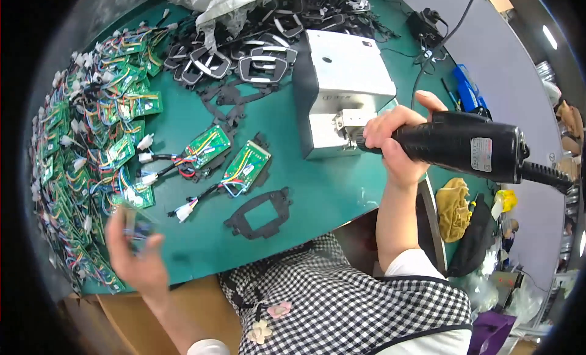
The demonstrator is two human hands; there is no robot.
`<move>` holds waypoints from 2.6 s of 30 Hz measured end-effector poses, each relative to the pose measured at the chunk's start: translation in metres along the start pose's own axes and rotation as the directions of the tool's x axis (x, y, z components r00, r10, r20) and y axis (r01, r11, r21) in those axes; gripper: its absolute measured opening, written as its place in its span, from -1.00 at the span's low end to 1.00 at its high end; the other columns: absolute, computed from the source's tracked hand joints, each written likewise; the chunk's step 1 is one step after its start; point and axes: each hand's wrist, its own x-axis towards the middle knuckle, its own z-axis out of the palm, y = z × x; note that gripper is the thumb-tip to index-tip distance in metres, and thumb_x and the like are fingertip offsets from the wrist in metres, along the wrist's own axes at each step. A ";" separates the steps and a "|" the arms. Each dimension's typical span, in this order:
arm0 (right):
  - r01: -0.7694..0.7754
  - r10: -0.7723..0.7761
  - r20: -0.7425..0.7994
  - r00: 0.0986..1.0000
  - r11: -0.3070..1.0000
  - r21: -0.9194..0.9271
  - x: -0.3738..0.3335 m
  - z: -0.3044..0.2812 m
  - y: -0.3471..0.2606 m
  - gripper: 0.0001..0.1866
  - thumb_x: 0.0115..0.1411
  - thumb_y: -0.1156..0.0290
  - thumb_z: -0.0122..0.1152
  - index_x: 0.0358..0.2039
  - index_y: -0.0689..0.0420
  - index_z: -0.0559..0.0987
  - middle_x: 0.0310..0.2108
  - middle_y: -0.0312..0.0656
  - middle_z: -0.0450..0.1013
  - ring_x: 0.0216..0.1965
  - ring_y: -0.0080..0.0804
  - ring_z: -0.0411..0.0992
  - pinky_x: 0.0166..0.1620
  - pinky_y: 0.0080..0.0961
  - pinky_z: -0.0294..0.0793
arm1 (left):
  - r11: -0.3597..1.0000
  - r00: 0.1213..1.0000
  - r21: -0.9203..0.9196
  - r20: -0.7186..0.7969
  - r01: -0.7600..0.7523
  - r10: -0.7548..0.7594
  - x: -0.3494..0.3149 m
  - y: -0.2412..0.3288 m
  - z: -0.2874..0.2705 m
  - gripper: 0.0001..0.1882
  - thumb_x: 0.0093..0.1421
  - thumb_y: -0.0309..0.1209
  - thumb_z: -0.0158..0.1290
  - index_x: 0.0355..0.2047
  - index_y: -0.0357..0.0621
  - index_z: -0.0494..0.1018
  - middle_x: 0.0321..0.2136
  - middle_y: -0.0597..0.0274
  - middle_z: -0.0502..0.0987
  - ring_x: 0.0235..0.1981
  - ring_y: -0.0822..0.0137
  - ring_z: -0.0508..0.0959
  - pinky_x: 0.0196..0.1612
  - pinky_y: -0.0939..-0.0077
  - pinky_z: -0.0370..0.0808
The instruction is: The person assembles electronic circuit boards into plastic housings by securing them with screws using an electric screwdriver.
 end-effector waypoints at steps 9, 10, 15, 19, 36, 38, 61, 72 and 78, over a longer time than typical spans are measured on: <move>-0.250 0.276 -0.085 0.958 0.941 0.229 0.000 0.014 0.000 -0.28 -0.09 0.63 0.05 0.12 0.32 0.05 -0.70 -0.21 0.33 -0.69 -0.46 0.34 -0.54 -0.54 0.38 | 0.991 0.887 0.126 0.451 0.044 -0.097 -0.048 0.073 0.085 -0.42 -0.27 -0.55 0.24 -0.13 -0.29 0.39 -0.25 0.05 0.34 -0.22 0.07 0.34 -0.17 0.28 0.32; -0.235 0.276 -0.105 0.955 0.926 0.296 -0.013 0.021 -0.001 -0.26 -0.08 0.62 0.05 0.14 0.30 0.00 -0.69 -0.20 0.33 -0.69 -0.46 0.34 -0.54 -0.52 0.39 | 0.991 0.878 0.131 0.470 0.037 -0.095 -0.049 0.074 0.090 -0.41 -0.28 -0.56 0.24 -0.12 -0.29 0.39 -0.26 0.05 0.35 -0.21 0.07 0.34 -0.17 0.29 0.32; -0.295 0.305 0.019 0.952 0.902 0.315 -0.051 0.062 -0.009 -0.16 0.00 0.51 0.05 0.22 0.13 -0.18 -0.65 -0.19 0.28 -0.64 -0.39 0.32 -0.47 -0.38 0.40 | 0.983 0.851 0.185 0.516 0.003 -0.099 -0.049 0.067 0.103 -0.42 -0.27 -0.52 0.25 -0.13 -0.31 0.40 -0.25 0.08 0.34 -0.20 0.10 0.32 -0.17 0.30 0.30; -0.348 0.344 0.075 0.936 0.871 0.348 -0.055 0.082 0.003 -0.15 -0.03 0.60 0.08 0.21 0.16 -0.16 -0.61 -0.17 0.33 -0.60 -0.44 0.35 -0.46 -0.50 0.40 | 0.980 0.826 0.196 0.548 0.028 -0.133 -0.045 0.068 0.108 -0.42 -0.28 -0.51 0.25 -0.14 -0.30 0.41 -0.25 0.12 0.33 -0.21 0.12 0.32 -0.17 0.30 0.30; -0.428 0.359 0.237 0.903 0.798 0.424 -0.048 0.082 0.008 -0.20 -0.01 0.54 0.14 0.15 0.15 -0.13 -0.63 -0.16 0.29 -0.62 -0.36 0.34 -0.45 -0.38 0.40 | 0.984 0.811 0.154 0.561 0.094 -0.165 -0.042 0.068 0.107 -0.41 -0.28 -0.50 0.25 -0.13 -0.32 0.41 -0.31 0.14 0.32 -0.29 0.14 0.31 -0.23 0.34 0.32; -0.419 0.350 0.234 0.907 0.808 0.414 -0.047 0.085 0.011 -0.24 -0.05 0.62 0.11 0.13 0.18 -0.06 -0.62 -0.16 0.33 -0.61 -0.43 0.35 -0.48 -0.52 0.38 | 0.984 0.814 0.150 0.559 0.092 -0.161 -0.041 0.068 0.106 -0.41 -0.28 -0.51 0.25 -0.13 -0.32 0.41 -0.31 0.14 0.33 -0.30 0.14 0.31 -0.23 0.33 0.32; -0.033 0.042 -0.112 0.993 0.996 0.086 0.014 0.003 0.005 -0.35 -0.10 0.65 0.10 0.05 0.33 0.10 -0.66 -0.20 0.39 -0.65 -0.47 0.39 -0.48 -0.58 0.41 | 0.995 0.855 0.097 0.513 0.036 -0.081 -0.047 0.070 0.119 -0.45 -0.32 -0.49 0.29 -0.22 -0.21 0.41 -0.32 0.20 0.37 -0.28 0.17 0.37 -0.22 0.33 0.31; -0.308 0.303 0.058 0.951 0.919 0.246 -0.067 0.052 -0.019 -0.16 0.00 0.49 0.11 0.20 0.13 -0.16 -0.65 -0.17 0.29 -0.64 -0.38 0.33 -0.48 -0.40 0.40 | 0.995 0.848 0.066 0.521 0.072 -0.096 -0.046 0.068 0.115 -0.48 -0.27 -0.59 0.23 -0.19 -0.27 0.43 -0.28 0.14 0.38 -0.24 0.11 0.37 -0.16 0.31 0.33; -0.484 0.444 0.193 0.875 0.799 0.357 -0.074 0.059 -0.001 -0.25 -0.09 0.67 0.11 0.12 0.25 0.00 -0.59 -0.17 0.38 -0.58 -0.50 0.37 -0.45 -0.60 0.38 | 0.994 0.841 0.052 0.531 0.094 -0.108 -0.044 0.069 0.116 -0.47 -0.29 -0.60 0.23 -0.19 -0.27 0.43 -0.28 0.15 0.38 -0.27 0.14 0.36 -0.19 0.32 0.31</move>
